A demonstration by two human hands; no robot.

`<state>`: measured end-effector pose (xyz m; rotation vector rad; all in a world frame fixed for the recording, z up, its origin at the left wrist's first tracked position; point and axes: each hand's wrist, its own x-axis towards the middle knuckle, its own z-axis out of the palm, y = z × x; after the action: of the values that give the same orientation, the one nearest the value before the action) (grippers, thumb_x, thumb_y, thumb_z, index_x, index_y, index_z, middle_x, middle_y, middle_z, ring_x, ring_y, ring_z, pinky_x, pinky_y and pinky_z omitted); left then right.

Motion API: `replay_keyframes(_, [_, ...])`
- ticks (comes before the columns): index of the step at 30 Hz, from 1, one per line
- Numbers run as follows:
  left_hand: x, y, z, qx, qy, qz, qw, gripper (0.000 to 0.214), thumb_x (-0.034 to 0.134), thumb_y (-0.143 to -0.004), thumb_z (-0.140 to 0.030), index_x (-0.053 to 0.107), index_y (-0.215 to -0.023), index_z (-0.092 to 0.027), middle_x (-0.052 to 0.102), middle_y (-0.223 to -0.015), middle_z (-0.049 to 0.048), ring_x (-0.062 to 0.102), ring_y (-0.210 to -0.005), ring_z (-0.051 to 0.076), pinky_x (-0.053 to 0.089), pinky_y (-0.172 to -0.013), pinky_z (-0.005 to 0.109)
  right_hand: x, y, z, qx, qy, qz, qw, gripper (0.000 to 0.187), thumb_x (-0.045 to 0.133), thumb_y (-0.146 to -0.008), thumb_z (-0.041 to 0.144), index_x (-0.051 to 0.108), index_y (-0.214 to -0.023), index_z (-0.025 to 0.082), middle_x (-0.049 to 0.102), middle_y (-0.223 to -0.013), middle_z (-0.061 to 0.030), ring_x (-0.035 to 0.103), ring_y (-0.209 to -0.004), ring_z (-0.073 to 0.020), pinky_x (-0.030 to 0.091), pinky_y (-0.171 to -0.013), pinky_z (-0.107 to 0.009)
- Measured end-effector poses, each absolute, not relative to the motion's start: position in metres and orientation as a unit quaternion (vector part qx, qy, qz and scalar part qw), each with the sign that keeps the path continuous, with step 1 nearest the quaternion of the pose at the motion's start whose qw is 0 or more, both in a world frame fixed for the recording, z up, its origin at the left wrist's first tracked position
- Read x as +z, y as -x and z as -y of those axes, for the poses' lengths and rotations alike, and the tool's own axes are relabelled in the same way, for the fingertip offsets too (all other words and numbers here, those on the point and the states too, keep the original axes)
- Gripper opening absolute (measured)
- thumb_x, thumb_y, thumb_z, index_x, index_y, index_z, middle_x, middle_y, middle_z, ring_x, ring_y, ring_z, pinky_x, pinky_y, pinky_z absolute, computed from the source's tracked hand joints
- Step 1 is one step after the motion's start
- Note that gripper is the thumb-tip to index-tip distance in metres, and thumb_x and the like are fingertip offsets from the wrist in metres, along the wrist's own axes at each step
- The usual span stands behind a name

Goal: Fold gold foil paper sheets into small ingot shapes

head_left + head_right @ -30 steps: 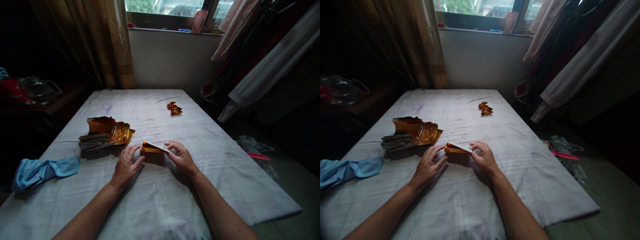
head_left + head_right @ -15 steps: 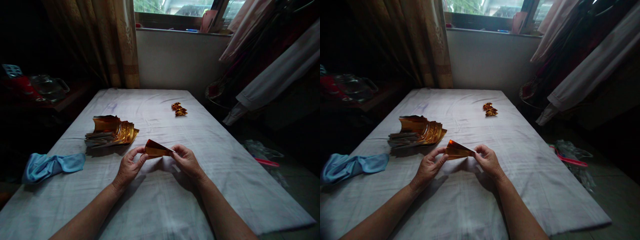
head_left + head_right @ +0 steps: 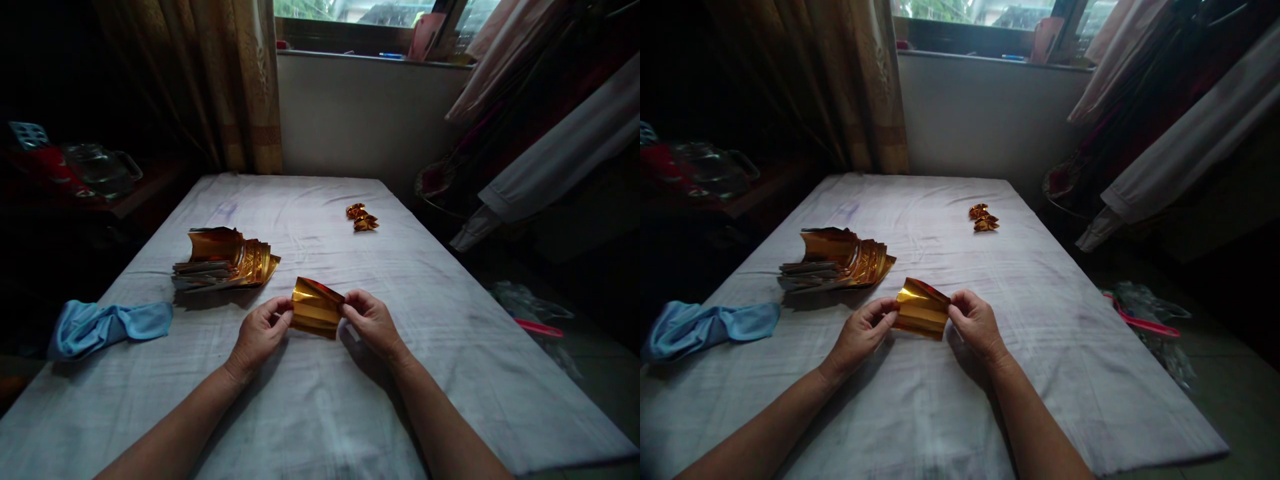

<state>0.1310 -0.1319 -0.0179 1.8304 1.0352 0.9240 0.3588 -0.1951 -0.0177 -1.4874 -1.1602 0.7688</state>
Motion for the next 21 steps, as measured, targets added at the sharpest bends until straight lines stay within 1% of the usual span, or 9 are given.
replay_keyframes(2, [-0.0187,-0.1273,0.1315,0.358,-0.771,-0.419,0.32,0.031,0.058,-0.087,-0.032,0.068,-0.113,-0.019,0.074,-0.107,0.0069,0.071,-0.093,0.021,0.058,-0.084,0.035,-0.0193,-0.3598,0.1956,0.27,0.654,0.508,0.491,0.014,0.059,-0.075,0.035,0.061,-0.073,0.022,0.064,-0.067,0.0013,0.06,-0.064,-0.0154,0.048,-0.064,-0.027])
replay_keyframes(4, [-0.0172,-0.1242,0.1319,0.362,-0.808,-0.403,0.231,0.033,0.056,-0.089,-0.029,0.064,-0.12,-0.021,0.071,-0.117,0.008,0.067,-0.106,0.023,0.055,-0.095,0.039,-0.0194,-0.3606,0.1957,0.233,0.677,0.531,0.454,0.012,0.056,-0.076,0.032,0.063,-0.073,0.022,0.066,-0.068,0.0012,0.06,-0.064,-0.016,0.047,-0.064,-0.027])
replay_keyframes(7, [-0.0141,-0.1225,0.1339,0.358,-0.858,-0.336,0.149,0.028,0.052,-0.094,-0.024,0.065,-0.119,-0.022,0.069,-0.12,0.0084,0.063,-0.115,0.023,0.05,-0.103,0.042,-0.0186,-0.3616,0.1939,0.198,0.692,0.559,0.413,0.011,0.054,-0.075,0.029,0.063,-0.071,0.023,0.065,-0.065,0.0011,0.059,-0.061,-0.0161,0.046,-0.061,-0.027])
replay_keyframes(9, [-0.0138,-0.1233,0.1352,0.326,-0.892,-0.285,0.131,0.028,0.05,-0.096,-0.023,0.065,-0.119,-0.022,0.068,-0.123,0.0086,0.06,-0.12,0.024,0.047,-0.106,0.044,-0.0187,-0.3625,0.192,0.178,0.694,0.573,0.398,0.011,0.054,-0.074,0.027,0.063,-0.07,0.023,0.067,-0.067,0.0004,0.06,-0.064,-0.0169,0.047,-0.063,-0.028])
replay_keyframes(12, [-0.017,-0.1252,0.1363,0.248,-0.928,-0.252,0.118,0.035,0.052,-0.095,-0.027,0.062,-0.128,-0.021,0.062,-0.136,0.0107,0.049,-0.134,0.029,0.037,-0.114,0.054,-0.0199,-0.364,0.1897,0.157,0.695,0.587,0.384,0.011,0.054,-0.075,0.026,0.063,-0.07,0.023,0.069,-0.072,-0.0007,0.063,-0.069,-0.0183,0.047,-0.07,-0.031])
replay_keyframes(14, [-0.0193,-0.1259,0.1362,0.204,-0.937,-0.258,0.116,0.04,0.055,-0.095,-0.031,0.058,-0.133,-0.02,0.057,-0.142,0.0119,0.043,-0.139,0.032,0.03,-0.116,0.059,-0.0209,-0.3648,0.1891,0.152,0.696,0.592,0.377,0.012,0.053,-0.076,0.027,0.064,-0.071,0.023,0.07,-0.072,-0.0011,0.063,-0.071,-0.019,0.047,-0.073,-0.032])
replay_keyframes(17, [-0.0197,-0.1258,0.136,0.169,-0.941,-0.266,0.121,0.043,0.055,-0.095,-0.034,0.057,-0.135,-0.019,0.054,-0.146,0.0126,0.041,-0.141,0.032,0.026,-0.117,0.061,-0.0219,-0.3654,0.189,0.154,0.698,0.59,0.375,0.012,0.053,-0.075,0.027,0.064,-0.072,0.023,0.07,-0.073,-0.0012,0.063,-0.072,-0.0192,0.047,-0.075,-0.032])
replay_keyframes(21, [-0.0166,-0.126,0.1367,0.151,-0.943,-0.266,0.129,0.044,0.055,-0.095,-0.036,0.056,-0.135,-0.018,0.055,-0.145,0.0135,0.042,-0.139,0.032,0.024,-0.117,0.062,-0.0222,-0.3654,0.1889,0.16,0.697,0.587,0.38,0.012,0.053,-0.076,0.028,0.063,-0.071,0.023,0.069,-0.073,-0.0009,0.062,-0.071,-0.0184,0.046,-0.072,-0.03])
